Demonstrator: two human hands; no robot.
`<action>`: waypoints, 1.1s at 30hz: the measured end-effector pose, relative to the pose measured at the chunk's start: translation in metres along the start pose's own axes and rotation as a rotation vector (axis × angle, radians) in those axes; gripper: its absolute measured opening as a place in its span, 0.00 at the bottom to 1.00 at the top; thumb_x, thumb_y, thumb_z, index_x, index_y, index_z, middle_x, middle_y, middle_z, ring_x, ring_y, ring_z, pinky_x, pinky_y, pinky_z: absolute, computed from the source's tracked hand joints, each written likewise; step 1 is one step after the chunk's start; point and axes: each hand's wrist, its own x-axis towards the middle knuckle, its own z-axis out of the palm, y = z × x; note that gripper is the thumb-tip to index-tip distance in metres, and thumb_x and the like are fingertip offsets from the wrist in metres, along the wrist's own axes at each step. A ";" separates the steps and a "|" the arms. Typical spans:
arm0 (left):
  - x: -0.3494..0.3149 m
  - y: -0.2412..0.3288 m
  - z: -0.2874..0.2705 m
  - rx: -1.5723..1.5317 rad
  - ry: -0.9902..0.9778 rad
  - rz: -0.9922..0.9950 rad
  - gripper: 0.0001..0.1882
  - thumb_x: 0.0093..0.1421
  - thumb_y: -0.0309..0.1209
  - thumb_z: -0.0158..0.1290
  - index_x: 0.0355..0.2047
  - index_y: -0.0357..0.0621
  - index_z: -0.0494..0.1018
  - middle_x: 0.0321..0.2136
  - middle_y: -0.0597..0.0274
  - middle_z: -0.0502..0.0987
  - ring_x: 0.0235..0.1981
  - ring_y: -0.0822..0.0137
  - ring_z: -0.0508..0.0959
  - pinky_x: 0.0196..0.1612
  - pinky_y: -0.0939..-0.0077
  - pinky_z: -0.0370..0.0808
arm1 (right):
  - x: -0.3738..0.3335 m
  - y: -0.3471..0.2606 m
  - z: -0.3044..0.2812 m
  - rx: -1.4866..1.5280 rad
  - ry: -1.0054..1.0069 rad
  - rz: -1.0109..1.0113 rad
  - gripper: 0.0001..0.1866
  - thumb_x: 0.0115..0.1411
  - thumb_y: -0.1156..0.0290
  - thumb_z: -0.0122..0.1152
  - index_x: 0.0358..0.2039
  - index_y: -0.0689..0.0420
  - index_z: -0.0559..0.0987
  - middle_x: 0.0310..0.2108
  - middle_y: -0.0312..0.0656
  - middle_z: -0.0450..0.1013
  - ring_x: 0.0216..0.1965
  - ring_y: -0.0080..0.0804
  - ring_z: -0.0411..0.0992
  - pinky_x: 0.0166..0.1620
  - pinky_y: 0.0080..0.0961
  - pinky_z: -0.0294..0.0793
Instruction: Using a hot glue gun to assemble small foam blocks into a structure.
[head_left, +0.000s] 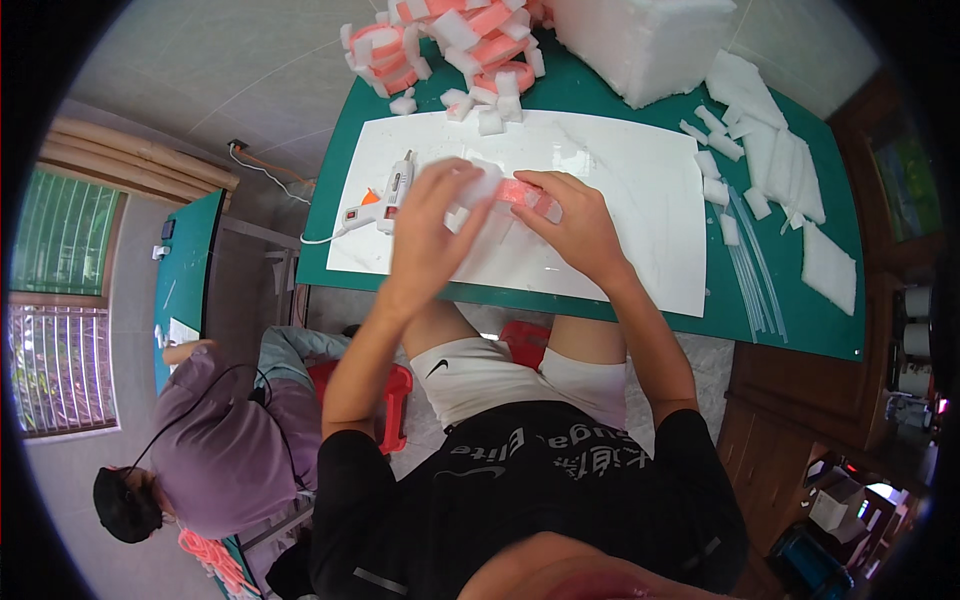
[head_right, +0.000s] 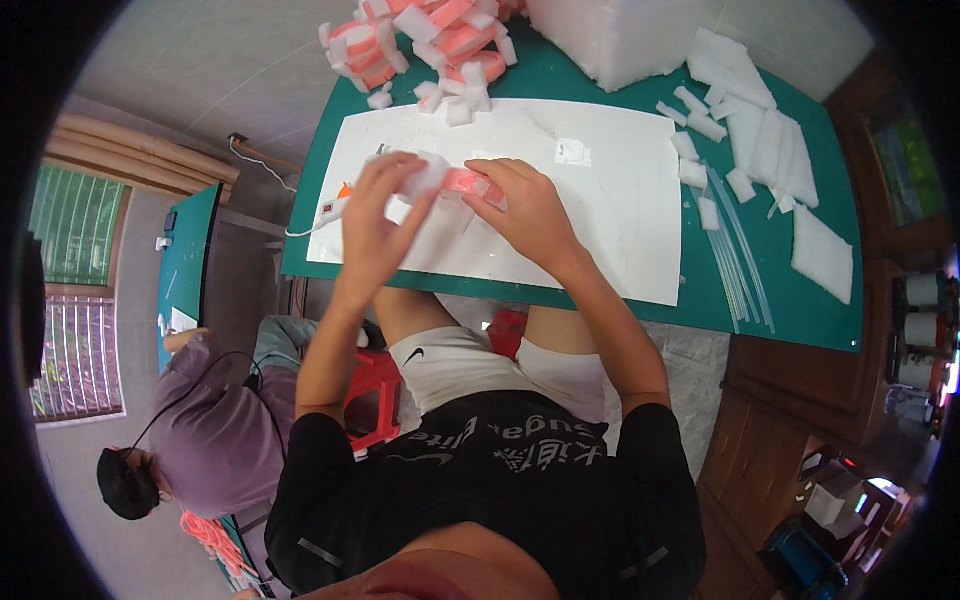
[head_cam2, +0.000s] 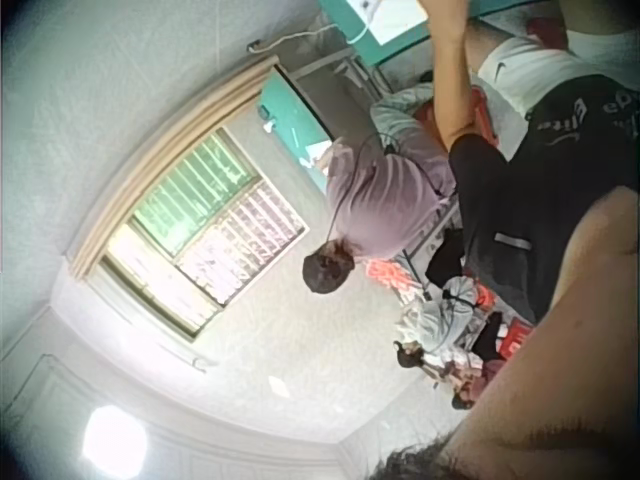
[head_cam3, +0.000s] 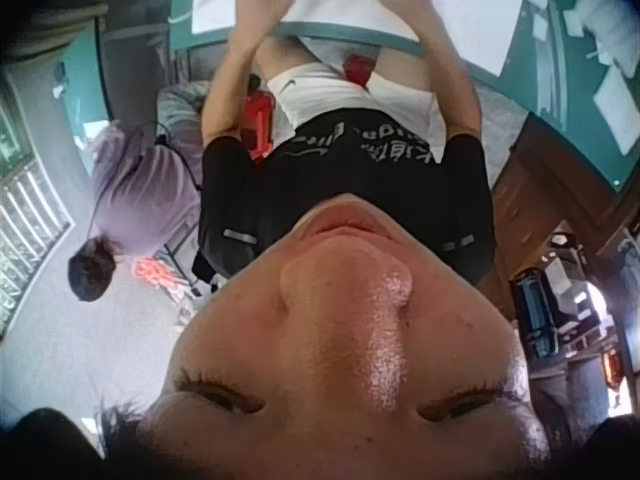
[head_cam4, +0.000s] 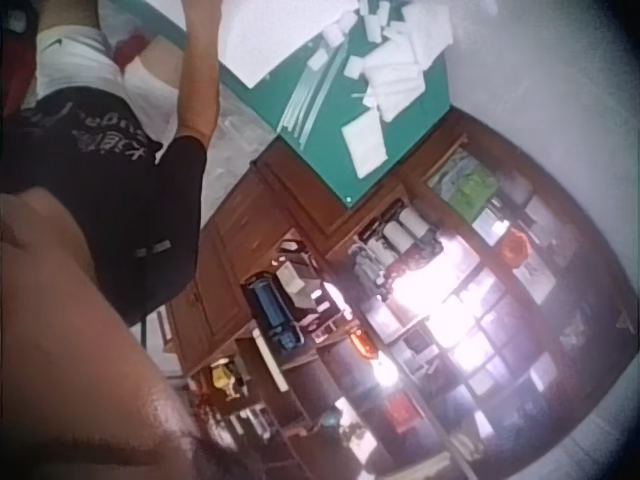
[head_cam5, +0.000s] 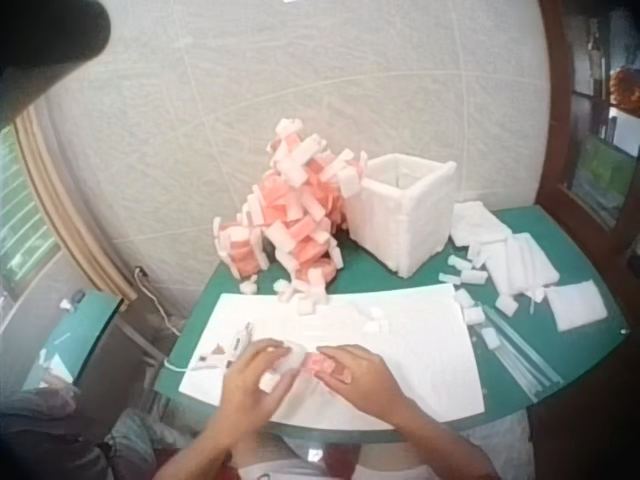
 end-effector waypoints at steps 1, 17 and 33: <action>-0.007 0.007 0.007 0.021 0.012 0.012 0.16 0.53 0.23 0.61 0.43 0.36 0.75 0.45 0.50 0.75 0.44 0.52 0.76 0.46 0.66 0.74 | 0.000 -0.001 0.001 0.001 -0.001 0.006 0.18 0.56 0.67 0.65 0.45 0.61 0.79 0.41 0.48 0.77 0.43 0.45 0.75 0.48 0.33 0.74; -0.020 0.005 0.031 0.148 0.050 0.038 0.16 0.51 0.20 0.63 0.42 0.35 0.77 0.44 0.52 0.78 0.42 0.54 0.78 0.45 0.66 0.75 | 0.000 0.003 0.003 0.003 0.016 -0.002 0.15 0.57 0.66 0.64 0.42 0.61 0.79 0.39 0.47 0.78 0.41 0.44 0.76 0.46 0.33 0.74; -0.009 -0.016 0.016 0.109 0.010 0.014 0.14 0.55 0.21 0.58 0.44 0.36 0.77 0.47 0.51 0.77 0.48 0.53 0.77 0.51 0.66 0.72 | 0.002 0.015 -0.011 0.224 -0.164 0.081 0.24 0.55 0.65 0.66 0.52 0.59 0.77 0.50 0.49 0.76 0.49 0.43 0.75 0.55 0.32 0.72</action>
